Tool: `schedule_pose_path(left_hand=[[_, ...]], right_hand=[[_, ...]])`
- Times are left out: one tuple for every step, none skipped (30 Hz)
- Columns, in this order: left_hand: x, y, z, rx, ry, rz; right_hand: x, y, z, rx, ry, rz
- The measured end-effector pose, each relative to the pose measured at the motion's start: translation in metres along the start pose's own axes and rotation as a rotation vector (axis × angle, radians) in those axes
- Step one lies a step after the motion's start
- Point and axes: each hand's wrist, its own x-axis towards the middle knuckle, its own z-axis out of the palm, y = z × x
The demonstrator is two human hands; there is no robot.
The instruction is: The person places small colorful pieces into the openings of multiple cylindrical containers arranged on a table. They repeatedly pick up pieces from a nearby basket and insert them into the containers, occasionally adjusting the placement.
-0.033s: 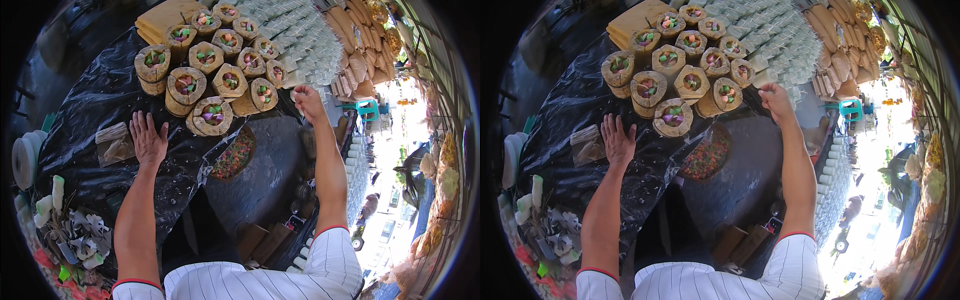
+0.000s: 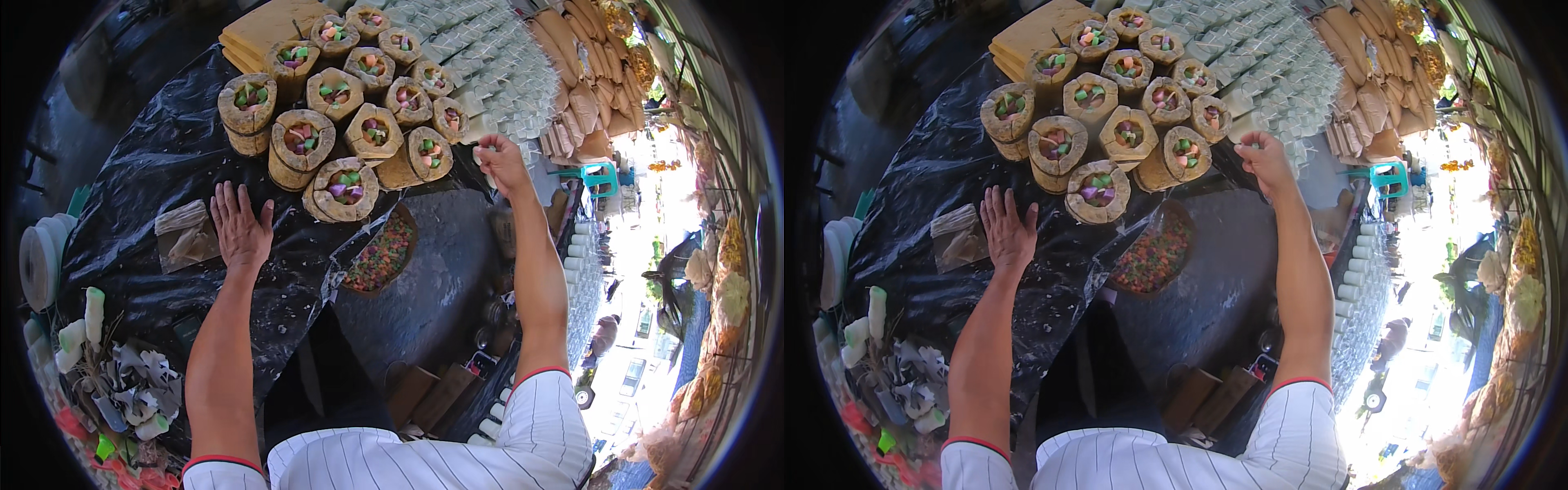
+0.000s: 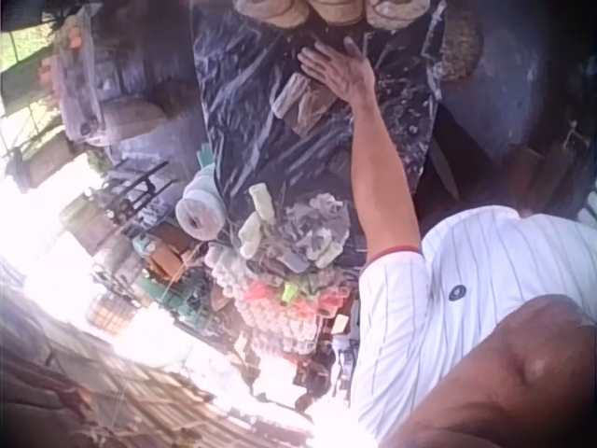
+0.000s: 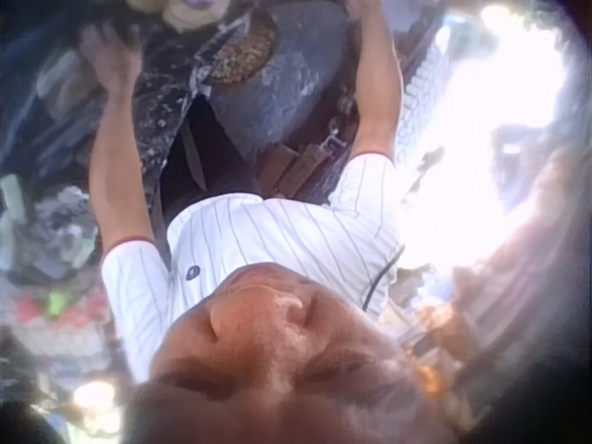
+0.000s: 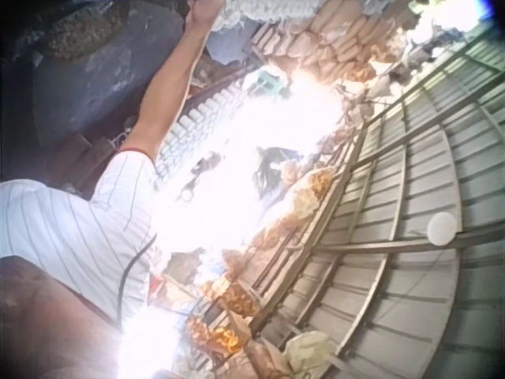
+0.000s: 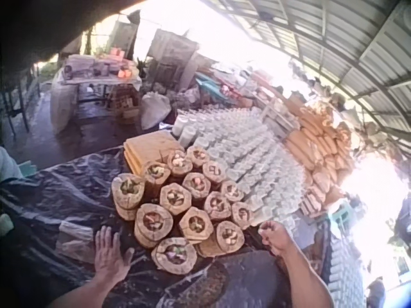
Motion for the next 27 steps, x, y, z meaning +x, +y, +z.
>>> schedule_pose_path(left_hand=[[-0.001, 0.000, 0.000, -0.005, 0.008, 0.005], [-0.001, 0.000, 0.000, -0.001, 0.008, 0.007], [-0.002, -0.001, 0.000, 0.003, 0.019, 0.010], [-0.002, -0.001, 0.000, -0.001, 0.016, 0.011], [-0.002, -0.001, 0.000, -0.006, 0.023, 0.015], [0.000, -0.001, 0.001, -0.003, 0.014, 0.008], [0.000, -0.001, 0.001, -0.015, 0.028, 0.016], [0.004, -0.001, 0.002, -0.021, 0.035, 0.010], [0.004, -0.001, 0.002, -0.028, 0.041, 0.015], [0.005, -0.001, 0.002, -0.032, 0.037, 0.012], [0.005, -0.001, 0.003, -0.039, 0.043, 0.014], [0.005, -0.001, 0.003, -0.043, 0.035, 0.012], [0.005, -0.001, 0.003, -0.045, 0.046, 0.015], [0.005, -0.001, 0.003, -0.045, 0.043, 0.016], [0.005, -0.001, 0.003, -0.045, 0.039, 0.020], [0.004, -0.001, 0.003, -0.058, 0.054, 0.024], [0.004, -0.001, 0.003, -0.059, 0.045, 0.022], [0.004, -0.001, 0.003, -0.057, 0.043, 0.024], [0.004, -0.002, 0.003, -0.052, 0.043, 0.026], [0.004, -0.002, 0.003, -0.048, 0.038, 0.025], [0.004, -0.003, 0.002, -0.059, 0.052, 0.023], [0.003, -0.003, 0.002, -0.072, 0.057, 0.023], [0.004, -0.002, 0.003, -0.089, 0.061, 0.026], [0.003, -0.002, 0.003, -0.090, 0.069, 0.027], [0.003, -0.002, 0.002, -0.092, 0.066, 0.022], [0.003, -0.002, 0.002, -0.095, 0.066, 0.021], [0.004, -0.001, 0.002, -0.098, 0.062, 0.019]], right_hand=[[0.005, -0.005, 0.005, -0.044, -0.037, -0.065], [0.008, -0.011, 0.009, -0.053, -0.025, -0.045], [0.012, -0.016, 0.013, -0.056, -0.045, -0.050], [0.014, -0.021, 0.016, -0.057, -0.062, -0.062], [0.016, -0.025, 0.019, -0.074, -0.068, -0.066], [0.019, -0.029, 0.022, -0.090, -0.072, -0.079], [0.021, -0.033, 0.025, -0.116, -0.065, -0.084], [0.029, -0.038, 0.029, -0.113, -0.083, -0.098], [0.031, -0.041, 0.031, -0.119, -0.083, -0.092], [0.033, -0.044, 0.032, -0.126, -0.077, -0.085], [0.035, -0.046, 0.034, -0.122, -0.083, -0.091], [0.036, -0.047, 0.034, -0.119, -0.082, -0.093], [0.037, -0.047, 0.034, -0.119, -0.078, -0.097], [0.038, -0.046, 0.034, -0.132, -0.079, -0.110], [0.038, -0.044, 0.033, -0.133, -0.063, -0.092], [0.037, -0.042, 0.030, -0.134, -0.049, -0.083], [0.036, -0.040, 0.026, -0.130, -0.046, -0.088], [0.035, -0.038, 0.021, -0.075, -0.035, -0.046], [0.031, -0.034, 0.016, 0.006, -0.025, -0.011], [0.026, -0.030, 0.011, 0.090, -0.011, 0.020], [0.021, -0.027, 0.006, 0.161, 0.062, 0.079], [0.017, -0.026, 0.002, 0.176, 0.078, 0.120], [0.015, -0.023, -0.001, 0.256, 0.004, 0.107], [0.010, -0.021, -0.002, 0.313, 0.014, 0.122], [0.007, -0.019, -0.003, 0.366, 0.042, 0.141], [0.006, -0.018, -0.002, 0.363, 0.057, 0.145], [0.004, -0.018, -0.001, 0.363, 0.045, 0.146]])
